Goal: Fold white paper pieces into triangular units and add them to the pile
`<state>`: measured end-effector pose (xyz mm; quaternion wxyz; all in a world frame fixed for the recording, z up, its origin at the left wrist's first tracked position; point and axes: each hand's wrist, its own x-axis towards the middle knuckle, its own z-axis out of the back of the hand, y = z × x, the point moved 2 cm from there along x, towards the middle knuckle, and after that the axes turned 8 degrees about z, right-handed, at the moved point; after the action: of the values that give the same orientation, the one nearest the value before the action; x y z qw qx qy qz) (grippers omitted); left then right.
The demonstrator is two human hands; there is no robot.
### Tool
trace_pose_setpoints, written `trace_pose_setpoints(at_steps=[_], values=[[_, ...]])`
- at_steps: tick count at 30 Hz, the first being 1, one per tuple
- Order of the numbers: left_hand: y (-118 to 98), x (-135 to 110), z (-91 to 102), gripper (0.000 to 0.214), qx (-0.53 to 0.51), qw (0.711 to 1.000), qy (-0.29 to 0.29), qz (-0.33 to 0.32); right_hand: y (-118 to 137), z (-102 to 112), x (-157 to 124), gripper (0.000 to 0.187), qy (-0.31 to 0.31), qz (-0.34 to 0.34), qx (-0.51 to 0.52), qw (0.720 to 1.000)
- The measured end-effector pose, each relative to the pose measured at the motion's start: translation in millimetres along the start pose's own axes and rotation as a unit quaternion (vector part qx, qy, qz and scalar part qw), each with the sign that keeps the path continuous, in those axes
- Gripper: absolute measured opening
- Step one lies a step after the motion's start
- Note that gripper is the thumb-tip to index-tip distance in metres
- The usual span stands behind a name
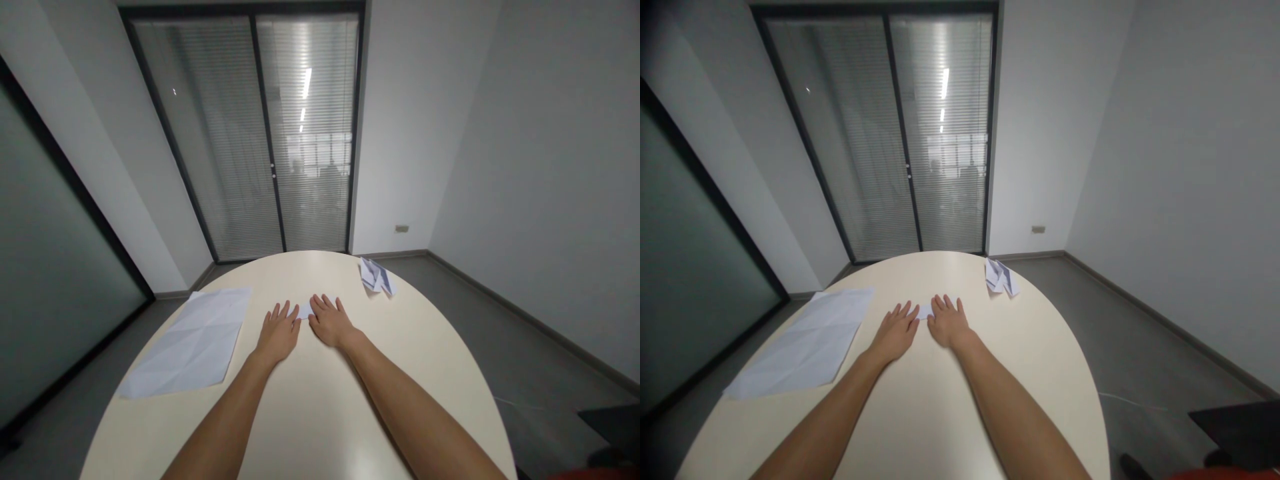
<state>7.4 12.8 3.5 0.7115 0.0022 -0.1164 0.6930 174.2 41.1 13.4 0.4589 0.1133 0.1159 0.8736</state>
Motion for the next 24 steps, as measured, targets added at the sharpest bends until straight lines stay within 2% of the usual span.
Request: trace_pose_setpoints(at_steps=[7,14,24], values=[[-3,0,4.8,0.046,0.004,0.998,-0.031,0.059,0,1,-1,0.061,-0.013,-0.017,0.004,1.000],[8,2,9.5,0.050,0.022,0.990,-0.060,0.129,-1,4,-2,0.054,-0.056,-0.035,0.011,0.998],[16,4,8.9,0.041,0.005,0.987,-0.091,0.129,-3,6,-4,0.049,-0.069,-0.043,0.013,0.997]])
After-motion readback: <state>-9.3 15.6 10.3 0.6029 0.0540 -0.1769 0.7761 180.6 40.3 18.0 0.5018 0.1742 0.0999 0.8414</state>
